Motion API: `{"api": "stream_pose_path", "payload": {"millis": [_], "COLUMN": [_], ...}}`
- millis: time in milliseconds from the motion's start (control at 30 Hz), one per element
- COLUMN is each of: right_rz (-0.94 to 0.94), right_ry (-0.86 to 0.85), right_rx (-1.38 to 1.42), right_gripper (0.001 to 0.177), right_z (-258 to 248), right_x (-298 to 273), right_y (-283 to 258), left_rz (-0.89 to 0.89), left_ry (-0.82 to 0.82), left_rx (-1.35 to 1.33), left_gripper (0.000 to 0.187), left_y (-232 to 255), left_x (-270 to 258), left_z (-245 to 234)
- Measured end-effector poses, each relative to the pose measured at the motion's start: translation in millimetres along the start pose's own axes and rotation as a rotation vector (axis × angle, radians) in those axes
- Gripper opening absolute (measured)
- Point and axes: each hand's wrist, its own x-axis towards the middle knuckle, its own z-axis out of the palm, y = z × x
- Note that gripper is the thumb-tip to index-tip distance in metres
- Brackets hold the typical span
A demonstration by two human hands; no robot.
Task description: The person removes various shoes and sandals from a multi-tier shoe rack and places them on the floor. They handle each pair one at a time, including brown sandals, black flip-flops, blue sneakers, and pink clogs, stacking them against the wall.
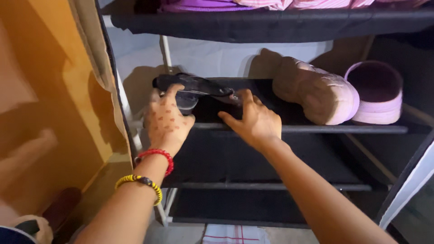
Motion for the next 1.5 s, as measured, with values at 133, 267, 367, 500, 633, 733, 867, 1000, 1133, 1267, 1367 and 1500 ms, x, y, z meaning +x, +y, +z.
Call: {"api": "stream_pose_path", "payload": {"millis": [133, 267, 367, 500, 633, 733, 867, 1000, 1133, 1267, 1367, 1500], "right_rz": [0.065, 0.014, 0.025, 0.048, 0.085, 0.236, 0.564, 0.543, 0.504, 0.71, 0.733, 0.766], "right_ry": [-0.084, -0.062, -0.083, -0.156, -0.094, -0.113, -0.371, -0.518, -0.42, -0.394, -0.388, -0.296], "right_rx": [-0.001, 0.055, 0.125, 0.145, 0.562, 1.209, 1.593, 1.693, 1.86, 1.77, 1.801, 1.893], "right_gripper": [0.078, 0.072, 0.073, 0.1, 0.089, 0.078, 0.069, 0.064, 0.055, 0.046, 0.042, 0.031], "right_z": [2, 3, 0, -2, 5, 4, -3, -11, -18, -20, -12, 20], "right_x": [-1, -6, -12, -19, -26, -31, -50, -72, -76, -80, -80, -64], "right_y": [1, 2, 2, -1, -3, -17, -43, -68, -83, -84, -83, -69], "left_rz": [-0.054, 0.109, 0.134, 0.13, 0.119, 0.144, 0.141, 0.187, 0.123, 0.073, 0.007, -0.04], "left_ry": [-0.068, 0.223, 0.362, 0.272, 0.208, 0.24, 0.223, 0.174, 0.213, 0.195, 0.194, 0.297], "left_rx": [-0.177, -0.331, -0.296, -0.207, -0.207, -0.203, -0.192, -0.19, -0.21, -0.228, -0.25, -0.328], "left_gripper": [0.061, 0.06, 0.058, 0.053, 0.056, 0.059, 0.062, 0.069, 0.072, 0.071, 0.077, 0.099], "left_y": [-2, 0, 7, 12, 20, 26, 36, 42, 46, 41, 39, 40], "left_x": [-2, -7, -10, -25, -46, -56, -77, -98, -121, -137, -144, -149], "left_z": [-1, 1, -5, -26, -41, -57, -76, -96, -108, -115, -119, -124]}}
